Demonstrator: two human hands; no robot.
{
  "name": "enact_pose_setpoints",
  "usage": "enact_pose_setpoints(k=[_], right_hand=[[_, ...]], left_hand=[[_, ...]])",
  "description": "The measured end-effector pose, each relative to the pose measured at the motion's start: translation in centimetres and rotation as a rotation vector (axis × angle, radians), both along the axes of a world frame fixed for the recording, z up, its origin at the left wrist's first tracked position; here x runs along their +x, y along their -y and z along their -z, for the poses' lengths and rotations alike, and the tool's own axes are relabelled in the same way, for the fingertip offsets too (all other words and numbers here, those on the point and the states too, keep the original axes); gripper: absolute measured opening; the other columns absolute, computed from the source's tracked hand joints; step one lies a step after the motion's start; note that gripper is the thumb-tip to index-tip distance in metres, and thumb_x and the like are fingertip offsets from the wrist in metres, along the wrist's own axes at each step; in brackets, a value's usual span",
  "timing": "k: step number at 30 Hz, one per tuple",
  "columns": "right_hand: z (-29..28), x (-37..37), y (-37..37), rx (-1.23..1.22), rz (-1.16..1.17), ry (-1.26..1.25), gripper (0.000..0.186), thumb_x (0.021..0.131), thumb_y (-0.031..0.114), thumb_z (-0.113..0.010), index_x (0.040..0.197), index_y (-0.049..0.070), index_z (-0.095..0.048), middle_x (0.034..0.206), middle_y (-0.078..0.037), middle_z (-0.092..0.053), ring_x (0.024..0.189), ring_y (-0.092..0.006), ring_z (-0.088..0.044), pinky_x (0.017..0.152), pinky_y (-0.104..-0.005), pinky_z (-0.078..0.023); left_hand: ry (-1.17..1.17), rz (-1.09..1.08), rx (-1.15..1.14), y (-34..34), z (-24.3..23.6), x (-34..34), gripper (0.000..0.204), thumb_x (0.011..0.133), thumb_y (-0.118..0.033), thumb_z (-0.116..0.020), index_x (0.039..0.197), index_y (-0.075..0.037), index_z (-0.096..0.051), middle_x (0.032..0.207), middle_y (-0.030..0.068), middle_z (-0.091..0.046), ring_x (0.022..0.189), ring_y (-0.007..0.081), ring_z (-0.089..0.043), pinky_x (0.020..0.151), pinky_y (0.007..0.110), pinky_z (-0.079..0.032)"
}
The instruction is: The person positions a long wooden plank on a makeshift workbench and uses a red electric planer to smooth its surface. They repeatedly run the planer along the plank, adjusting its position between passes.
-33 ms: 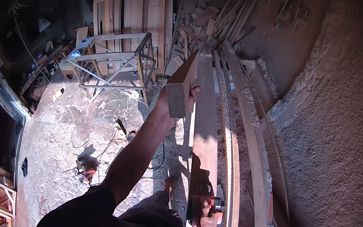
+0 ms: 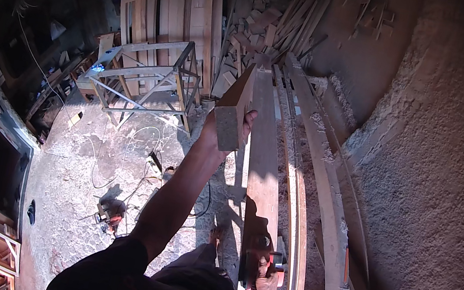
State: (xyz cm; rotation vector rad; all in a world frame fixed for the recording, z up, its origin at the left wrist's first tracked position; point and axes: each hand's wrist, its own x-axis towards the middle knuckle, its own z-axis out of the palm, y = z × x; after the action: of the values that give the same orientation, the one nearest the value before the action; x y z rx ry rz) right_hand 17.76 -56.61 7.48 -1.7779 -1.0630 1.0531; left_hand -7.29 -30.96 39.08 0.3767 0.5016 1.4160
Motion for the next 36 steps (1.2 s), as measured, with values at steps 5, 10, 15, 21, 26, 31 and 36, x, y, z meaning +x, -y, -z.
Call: enact_pose_setpoints(k=[5,10,15,21,26,31,36], right_hand=[[-0.1,0.0,-0.3,-0.014,-0.011,0.005,0.064,0.096,0.061,-0.063,0.089,-0.002,-0.062,0.072,-0.012,-0.058,0.072,-0.0255,-0.056,0.065,-0.0423,-0.045],[-0.2,-0.2,-0.4,-0.021,-0.022,0.007,0.064,0.096,0.061,-0.061,0.090,-0.002,-0.062,0.072,-0.013,-0.059,0.072,-0.0268,-0.058,0.066,-0.0429,-0.046],[-0.3,-0.3,-0.3,-0.026,-0.025,0.006,0.064,0.097,0.062,-0.060,0.092,-0.002,-0.063,0.073,-0.014,-0.060,0.073,-0.0280,-0.059,0.066,-0.0436,-0.046],[-0.3,-0.4,-0.2,-0.035,-0.033,0.009,0.064,0.097,0.062,-0.059,0.095,-0.001,-0.064,0.073,-0.015,-0.062,0.073,-0.0295,-0.061,0.066,-0.0444,-0.047],[-0.2,-0.4,0.0,-0.039,-0.045,0.013,0.064,0.098,0.062,-0.058,0.097,-0.001,-0.065,0.073,-0.016,-0.063,0.074,-0.0307,-0.062,0.067,-0.0451,-0.047],[-0.2,-0.1,0.3,-0.049,-0.052,0.022,0.064,0.098,0.063,-0.056,0.099,-0.001,-0.065,0.074,-0.017,-0.064,0.074,-0.0319,-0.063,0.067,-0.0458,-0.048],[-0.3,-0.1,0.6,-0.048,-0.069,0.019,0.064,0.099,0.063,-0.055,0.101,0.000,-0.066,0.074,-0.018,-0.065,0.075,-0.0331,-0.065,0.067,-0.0465,-0.048]], left_hand=[[0.017,0.020,0.032,-0.6,-0.8,0.3,0.038,0.112,-0.042,-0.031,0.105,-0.012,-0.055,0.070,0.0051,-0.061,0.055,0.0179,-0.064,0.048,0.033,-0.055],[0.031,0.052,0.050,-0.8,-0.7,0.1,0.040,0.112,-0.043,-0.031,0.105,-0.012,-0.055,0.070,0.0050,-0.060,0.053,0.0179,-0.063,0.047,0.033,-0.055],[0.063,0.072,0.036,-1.0,-0.9,-0.2,0.043,0.112,-0.045,-0.030,0.104,-0.012,-0.055,0.071,0.0080,-0.062,0.056,0.0193,-0.064,0.047,0.032,-0.055],[0.093,0.098,0.004,-2.0,-0.4,-0.7,0.041,0.111,-0.047,-0.031,0.105,-0.014,-0.055,0.074,0.0100,-0.063,0.059,0.0204,-0.067,0.048,0.033,-0.056],[0.081,0.090,0.065,-2.1,0.2,-0.7,0.037,0.111,-0.046,-0.032,0.108,-0.015,-0.053,0.075,0.0098,-0.064,0.060,0.0203,-0.068,0.049,0.034,-0.057],[0.025,0.082,0.118,-2.0,0.5,-0.7,0.037,0.112,-0.043,-0.034,0.114,-0.013,-0.055,0.078,0.0093,-0.065,0.063,0.0208,-0.068,0.052,0.034,-0.058],[0.302,0.187,0.034,-4.4,3.6,-1.9,0.031,0.107,-0.028,-0.051,0.121,-0.001,-0.058,0.102,0.0133,-0.069,0.085,0.0265,-0.073,0.070,0.039,-0.064]])
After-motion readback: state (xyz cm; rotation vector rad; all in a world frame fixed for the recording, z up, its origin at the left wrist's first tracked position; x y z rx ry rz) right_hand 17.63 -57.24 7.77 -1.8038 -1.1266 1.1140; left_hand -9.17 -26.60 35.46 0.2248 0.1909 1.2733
